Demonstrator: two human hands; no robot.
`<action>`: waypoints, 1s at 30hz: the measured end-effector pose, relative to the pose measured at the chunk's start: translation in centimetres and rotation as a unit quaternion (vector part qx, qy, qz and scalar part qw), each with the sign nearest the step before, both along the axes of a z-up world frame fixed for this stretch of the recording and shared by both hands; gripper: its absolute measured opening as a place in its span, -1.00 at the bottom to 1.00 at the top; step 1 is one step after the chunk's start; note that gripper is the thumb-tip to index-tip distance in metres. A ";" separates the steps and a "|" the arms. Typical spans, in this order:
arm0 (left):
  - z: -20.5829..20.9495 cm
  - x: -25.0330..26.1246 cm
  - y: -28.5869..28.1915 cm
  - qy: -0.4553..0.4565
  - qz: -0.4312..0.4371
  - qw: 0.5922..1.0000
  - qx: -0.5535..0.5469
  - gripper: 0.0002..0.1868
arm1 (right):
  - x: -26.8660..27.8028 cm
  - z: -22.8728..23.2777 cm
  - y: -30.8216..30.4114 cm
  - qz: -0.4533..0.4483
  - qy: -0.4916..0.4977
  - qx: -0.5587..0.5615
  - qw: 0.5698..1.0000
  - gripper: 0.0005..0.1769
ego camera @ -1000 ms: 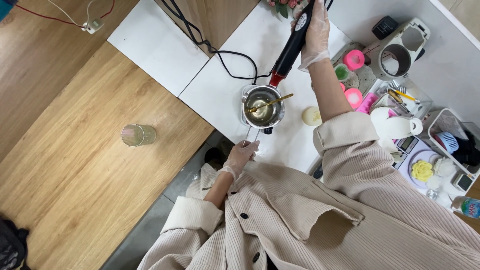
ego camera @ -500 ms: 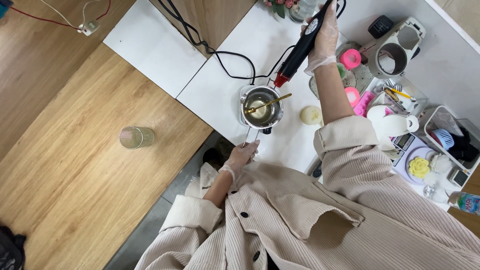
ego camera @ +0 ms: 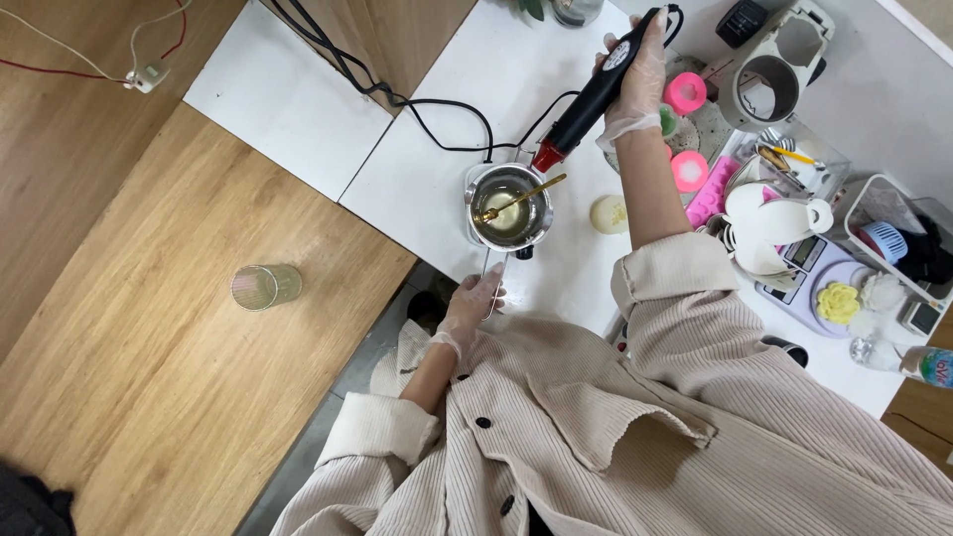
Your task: The person is melting wax and preparing a candle wick for candle making.
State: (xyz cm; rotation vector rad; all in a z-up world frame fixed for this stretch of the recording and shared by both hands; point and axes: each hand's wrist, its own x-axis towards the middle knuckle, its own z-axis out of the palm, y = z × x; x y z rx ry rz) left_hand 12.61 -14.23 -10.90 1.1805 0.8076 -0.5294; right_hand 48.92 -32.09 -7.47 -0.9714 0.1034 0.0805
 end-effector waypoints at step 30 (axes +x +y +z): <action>6.5 20.2 -0.8 -0.218 -0.273 0.669 0.656 0.11 | -3.3 1.7 -4.2 -0.214 0.013 0.098 0.972 -0.33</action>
